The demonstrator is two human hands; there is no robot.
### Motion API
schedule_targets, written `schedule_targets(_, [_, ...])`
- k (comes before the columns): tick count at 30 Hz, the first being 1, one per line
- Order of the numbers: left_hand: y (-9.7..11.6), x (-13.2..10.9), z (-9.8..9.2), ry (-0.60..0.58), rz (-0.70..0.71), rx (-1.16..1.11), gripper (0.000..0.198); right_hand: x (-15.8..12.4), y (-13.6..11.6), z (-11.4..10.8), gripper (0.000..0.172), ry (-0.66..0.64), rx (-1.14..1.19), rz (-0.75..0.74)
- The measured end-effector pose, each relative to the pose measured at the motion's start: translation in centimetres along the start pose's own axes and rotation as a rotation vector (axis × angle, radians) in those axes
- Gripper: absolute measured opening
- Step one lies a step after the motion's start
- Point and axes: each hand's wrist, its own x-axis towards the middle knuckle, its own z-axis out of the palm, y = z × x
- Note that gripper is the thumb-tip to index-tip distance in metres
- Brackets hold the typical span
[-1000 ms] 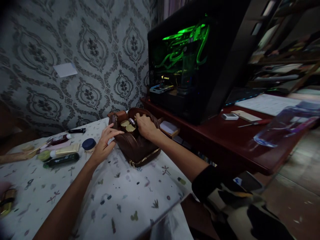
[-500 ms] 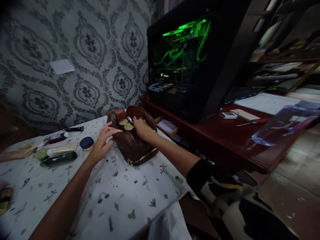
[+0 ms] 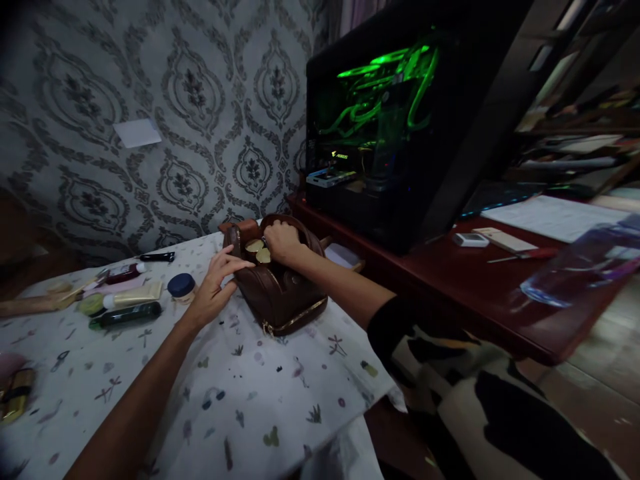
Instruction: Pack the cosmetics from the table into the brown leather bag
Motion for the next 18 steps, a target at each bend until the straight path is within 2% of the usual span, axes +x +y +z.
schedule_targets(7, [-0.1, -0.1, 0.1, 0.012, -0.004, -0.026, 0.050, 4.7, -0.6, 1.3, 0.037, -0.108, 0.063, 0.030])
schedule_targets(10, [-0.1, 0.0, 0.1, 0.009, -0.012, -0.032, 0.049, 6.0, -0.5, 1.5, 0.043, -0.160, 0.088, 0.033])
schedule_targets(14, [0.0, 0.0, 0.1, -0.009, -0.029, -0.024, 0.049, 6.9, -0.1, 1.3, 0.054, -0.219, 0.113, 0.026])
schedule_targets(18, [0.0, 0.1, 0.1, -0.007, -0.020, -0.021, 0.049, 6.5, 0.2, 0.9, 0.046, -0.210, 0.108, 0.001])
